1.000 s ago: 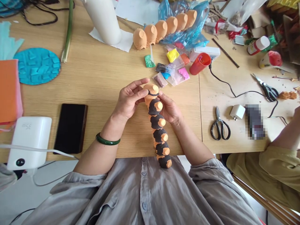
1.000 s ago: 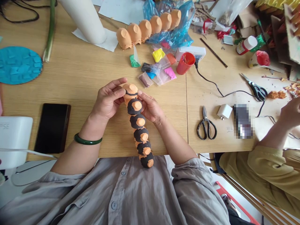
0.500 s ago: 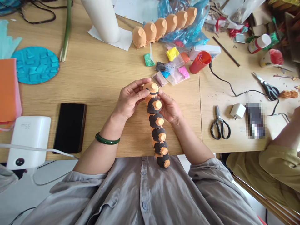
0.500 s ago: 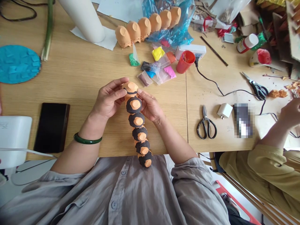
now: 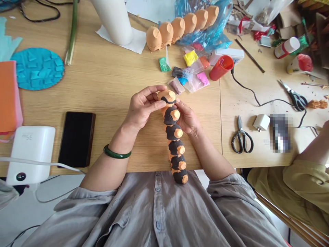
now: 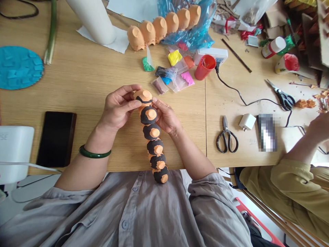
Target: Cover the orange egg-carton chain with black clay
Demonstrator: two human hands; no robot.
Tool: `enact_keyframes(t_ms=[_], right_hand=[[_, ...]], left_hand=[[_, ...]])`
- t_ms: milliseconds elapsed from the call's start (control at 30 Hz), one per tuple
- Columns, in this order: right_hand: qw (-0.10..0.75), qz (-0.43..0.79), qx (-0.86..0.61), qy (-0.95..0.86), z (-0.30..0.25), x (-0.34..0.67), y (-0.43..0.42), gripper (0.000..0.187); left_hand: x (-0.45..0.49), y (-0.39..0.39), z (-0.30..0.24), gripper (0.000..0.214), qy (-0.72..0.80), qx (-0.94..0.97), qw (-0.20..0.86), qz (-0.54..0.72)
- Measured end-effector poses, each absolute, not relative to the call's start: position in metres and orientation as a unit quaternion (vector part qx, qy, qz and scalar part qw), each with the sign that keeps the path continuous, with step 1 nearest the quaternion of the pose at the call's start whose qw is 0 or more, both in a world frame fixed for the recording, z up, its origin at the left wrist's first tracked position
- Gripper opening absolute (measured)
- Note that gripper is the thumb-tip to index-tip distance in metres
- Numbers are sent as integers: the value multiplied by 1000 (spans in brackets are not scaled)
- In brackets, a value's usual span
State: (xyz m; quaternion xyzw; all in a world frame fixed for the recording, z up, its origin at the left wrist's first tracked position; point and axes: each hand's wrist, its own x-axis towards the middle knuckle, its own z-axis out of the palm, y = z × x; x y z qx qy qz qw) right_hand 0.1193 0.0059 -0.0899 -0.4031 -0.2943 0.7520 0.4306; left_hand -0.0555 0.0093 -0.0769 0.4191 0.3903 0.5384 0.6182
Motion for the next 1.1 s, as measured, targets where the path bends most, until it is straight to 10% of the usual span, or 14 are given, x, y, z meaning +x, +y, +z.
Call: enact_keyframes(t_ms=[1100], right_hand=[[454, 767, -385, -238, -90, 119, -1, 18]], left_hand=[[-62, 19, -101, 61, 391, 502, 550, 541]])
